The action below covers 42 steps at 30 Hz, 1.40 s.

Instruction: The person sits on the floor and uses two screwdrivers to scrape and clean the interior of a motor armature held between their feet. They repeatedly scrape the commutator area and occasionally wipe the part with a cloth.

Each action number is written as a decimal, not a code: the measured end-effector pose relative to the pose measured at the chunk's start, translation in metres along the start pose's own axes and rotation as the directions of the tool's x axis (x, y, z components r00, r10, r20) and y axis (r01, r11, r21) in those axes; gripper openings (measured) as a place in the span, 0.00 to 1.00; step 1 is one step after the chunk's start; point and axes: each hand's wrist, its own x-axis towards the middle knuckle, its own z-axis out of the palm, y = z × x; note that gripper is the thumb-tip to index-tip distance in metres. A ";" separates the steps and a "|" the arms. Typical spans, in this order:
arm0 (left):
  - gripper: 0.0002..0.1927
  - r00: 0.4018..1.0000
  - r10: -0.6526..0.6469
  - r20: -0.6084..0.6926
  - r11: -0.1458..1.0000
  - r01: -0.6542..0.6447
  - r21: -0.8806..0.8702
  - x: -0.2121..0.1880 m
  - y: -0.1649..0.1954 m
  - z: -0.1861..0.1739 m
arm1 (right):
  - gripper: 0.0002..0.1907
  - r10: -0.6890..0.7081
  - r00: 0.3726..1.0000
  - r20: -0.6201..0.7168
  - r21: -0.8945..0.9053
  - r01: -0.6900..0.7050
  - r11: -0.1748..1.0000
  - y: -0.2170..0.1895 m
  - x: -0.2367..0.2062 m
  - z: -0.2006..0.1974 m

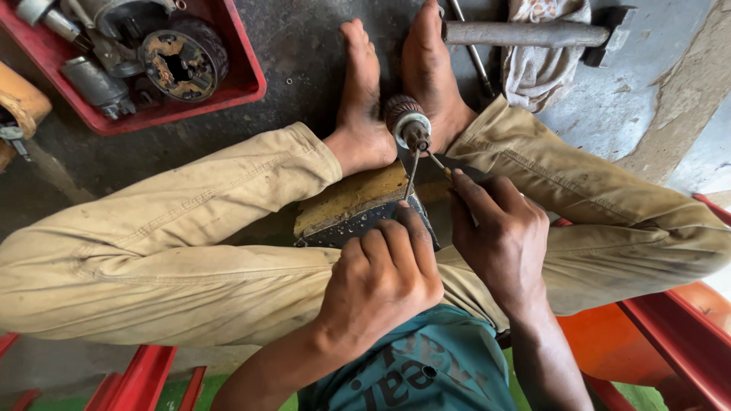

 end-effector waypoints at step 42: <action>0.03 1.000 0.021 -0.010 0.999 -0.022 -0.043 0.000 -0.005 0.003 | 0.11 0.039 0.999 0.037 -0.078 -0.036 0.996 -0.008 0.005 -0.007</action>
